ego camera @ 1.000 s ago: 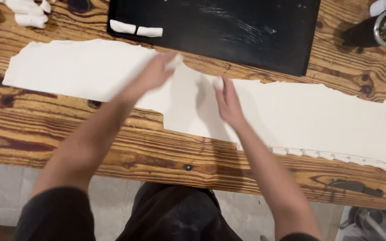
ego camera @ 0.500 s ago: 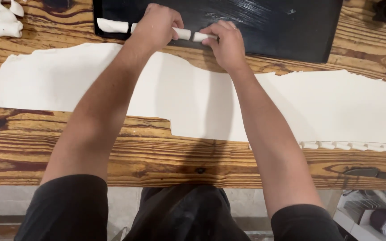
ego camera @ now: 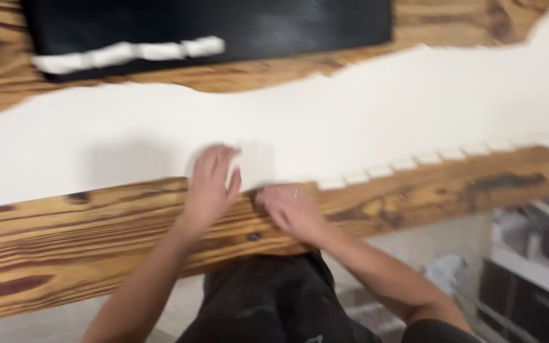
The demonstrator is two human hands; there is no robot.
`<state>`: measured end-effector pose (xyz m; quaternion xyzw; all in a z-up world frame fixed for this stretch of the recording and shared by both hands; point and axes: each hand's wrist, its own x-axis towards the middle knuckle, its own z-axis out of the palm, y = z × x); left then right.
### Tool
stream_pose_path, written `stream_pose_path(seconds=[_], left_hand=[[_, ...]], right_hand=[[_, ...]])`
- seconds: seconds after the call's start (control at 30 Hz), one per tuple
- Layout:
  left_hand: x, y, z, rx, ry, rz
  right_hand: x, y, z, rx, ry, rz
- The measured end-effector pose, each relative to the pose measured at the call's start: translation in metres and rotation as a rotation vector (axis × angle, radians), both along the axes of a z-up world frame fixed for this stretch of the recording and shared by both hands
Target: Weighing, rolling, and cutting dough into small pieces before arranging them on a baking tray.
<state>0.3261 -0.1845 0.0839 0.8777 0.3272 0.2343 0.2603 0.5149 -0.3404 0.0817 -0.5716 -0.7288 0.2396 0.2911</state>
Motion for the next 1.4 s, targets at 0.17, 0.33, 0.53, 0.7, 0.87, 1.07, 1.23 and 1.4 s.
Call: stream_pose_path(seconds=[0.17,0.33,0.53,0.7,0.87,1.07,1.23,1.4], left_hand=[[0.083,-0.147,-0.001,-0.065,-0.008,-0.244],[0.177,-0.197,-0.004,0.054,0.234,-0.179],[0.204,-0.162,-0.049,0.256,0.242,0.042],[0.128,-0.189,-0.064,0.27,0.291,-0.076],[0.061,-0.253,-0.038,0.24,0.342,0.134],[0.132,-0.168,-0.007,0.307,0.459,0.343],[0.156,-0.126,0.023,-0.1,0.543,0.355],[0.112,-0.228,-0.003,0.174,0.53,0.366]], right_hand=[[0.068,-0.145,0.006,-0.075,-0.198,-0.306],[0.146,-0.138,0.013,-0.206,-0.505,-0.392],[0.182,-0.079,-0.007,-0.299,-0.579,-0.215],[0.166,-0.121,-0.019,0.096,-0.496,-0.095],[0.164,-0.192,-0.003,0.081,-0.516,-0.079],[0.139,-0.103,0.009,-0.108,-0.665,0.021],[0.123,-0.031,0.042,-0.412,-0.611,-0.067],[0.141,-0.129,0.008,-0.191,-0.557,-0.039]])
